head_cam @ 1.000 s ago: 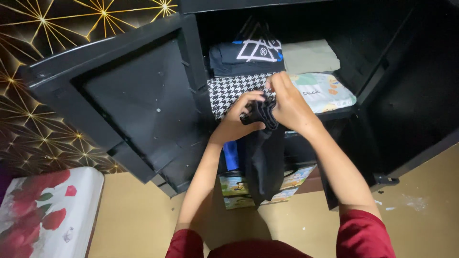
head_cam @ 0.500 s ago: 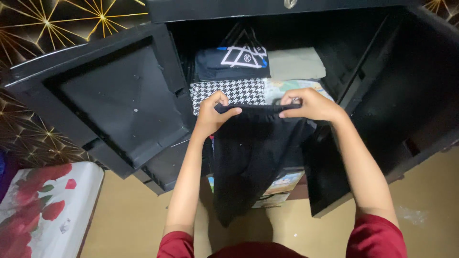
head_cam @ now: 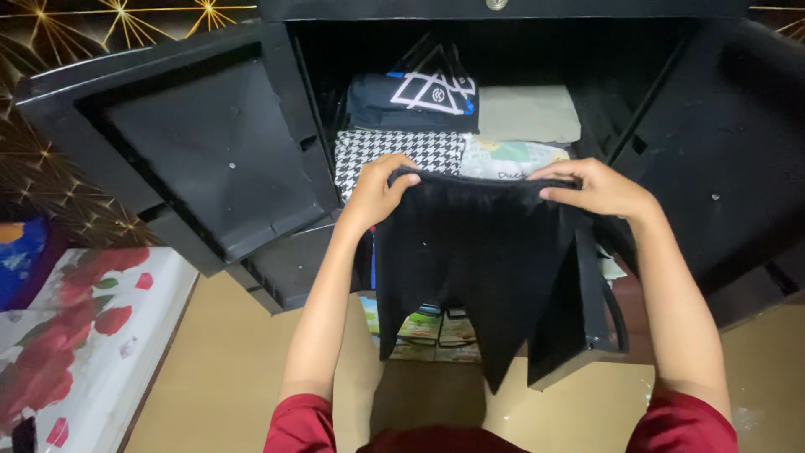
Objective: Organize folded clothes and children's items into a closet.
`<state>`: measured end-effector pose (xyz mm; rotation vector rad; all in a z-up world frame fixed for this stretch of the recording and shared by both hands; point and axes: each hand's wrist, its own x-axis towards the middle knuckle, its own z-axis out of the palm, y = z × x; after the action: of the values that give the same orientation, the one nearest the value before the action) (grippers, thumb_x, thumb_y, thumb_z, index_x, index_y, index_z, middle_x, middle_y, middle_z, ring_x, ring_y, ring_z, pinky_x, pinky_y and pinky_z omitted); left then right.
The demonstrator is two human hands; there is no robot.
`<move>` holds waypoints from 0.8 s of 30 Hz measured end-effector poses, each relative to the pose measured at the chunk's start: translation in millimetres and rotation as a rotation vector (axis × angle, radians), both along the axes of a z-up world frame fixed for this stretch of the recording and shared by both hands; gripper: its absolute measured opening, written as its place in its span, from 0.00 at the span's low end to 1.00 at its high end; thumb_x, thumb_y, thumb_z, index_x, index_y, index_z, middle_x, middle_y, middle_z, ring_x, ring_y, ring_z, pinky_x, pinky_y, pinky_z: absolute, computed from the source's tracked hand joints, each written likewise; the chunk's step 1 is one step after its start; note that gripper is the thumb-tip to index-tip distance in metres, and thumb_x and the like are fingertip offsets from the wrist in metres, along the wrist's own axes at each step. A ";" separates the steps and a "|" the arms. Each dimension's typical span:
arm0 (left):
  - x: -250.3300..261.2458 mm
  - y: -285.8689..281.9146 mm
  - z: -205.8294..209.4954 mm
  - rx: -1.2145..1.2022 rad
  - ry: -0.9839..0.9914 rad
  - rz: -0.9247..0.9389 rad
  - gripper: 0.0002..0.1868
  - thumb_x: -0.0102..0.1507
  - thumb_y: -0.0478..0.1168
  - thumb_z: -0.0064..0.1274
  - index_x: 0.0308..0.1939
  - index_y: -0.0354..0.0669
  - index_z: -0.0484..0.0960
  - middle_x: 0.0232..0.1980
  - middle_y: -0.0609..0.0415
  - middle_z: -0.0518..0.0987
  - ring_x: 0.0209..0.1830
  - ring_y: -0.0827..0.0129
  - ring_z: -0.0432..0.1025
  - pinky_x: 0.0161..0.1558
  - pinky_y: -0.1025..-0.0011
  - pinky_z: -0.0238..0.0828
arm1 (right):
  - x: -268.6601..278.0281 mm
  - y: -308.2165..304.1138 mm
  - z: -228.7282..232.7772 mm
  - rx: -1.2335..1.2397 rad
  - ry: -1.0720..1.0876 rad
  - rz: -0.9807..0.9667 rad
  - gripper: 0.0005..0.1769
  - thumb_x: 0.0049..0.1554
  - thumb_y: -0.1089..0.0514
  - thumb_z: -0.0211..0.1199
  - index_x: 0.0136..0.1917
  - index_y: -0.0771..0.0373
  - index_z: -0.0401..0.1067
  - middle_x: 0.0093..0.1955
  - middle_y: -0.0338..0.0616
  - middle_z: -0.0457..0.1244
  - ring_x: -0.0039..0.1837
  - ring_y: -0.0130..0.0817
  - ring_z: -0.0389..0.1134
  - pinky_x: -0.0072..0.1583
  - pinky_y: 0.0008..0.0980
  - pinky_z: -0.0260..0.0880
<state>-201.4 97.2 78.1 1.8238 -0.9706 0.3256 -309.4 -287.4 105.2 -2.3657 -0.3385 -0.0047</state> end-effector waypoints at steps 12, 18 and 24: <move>-10.2 49.6 37.4 -0.274 0.033 -0.195 0.14 0.67 0.26 0.57 0.56 0.38 0.78 0.50 0.53 0.81 0.51 0.73 0.74 0.52 0.75 0.71 | -14.0 11.3 25.0 0.430 -0.360 0.007 0.15 0.55 0.62 0.73 0.54 0.69 0.76 0.50 0.44 0.71 0.50 0.28 0.72 0.55 0.26 0.73; -13.9 28.0 44.1 -0.529 0.140 -0.504 0.22 0.64 0.23 0.59 0.60 0.37 0.74 0.53 0.52 0.79 0.56 0.72 0.75 0.59 0.72 0.75 | -6.7 38.2 33.3 0.645 -0.251 0.523 0.07 0.55 0.68 0.69 0.49 0.65 0.77 0.53 0.50 0.72 0.56 0.38 0.75 0.62 0.33 0.77; 5.9 14.0 19.6 -0.440 0.197 -0.681 0.17 0.64 0.20 0.49 0.55 0.33 0.78 0.55 0.48 0.79 0.58 0.67 0.75 0.65 0.67 0.72 | -12.1 106.5 60.6 0.238 -0.194 0.384 0.09 0.52 0.73 0.66 0.45 0.65 0.80 0.54 0.47 0.70 0.54 0.35 0.72 0.46 0.27 0.67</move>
<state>-195.5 111.2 97.7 1.0294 -1.2020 -0.0642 -321.5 -180.9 165.8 -2.0371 -0.8344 -0.0885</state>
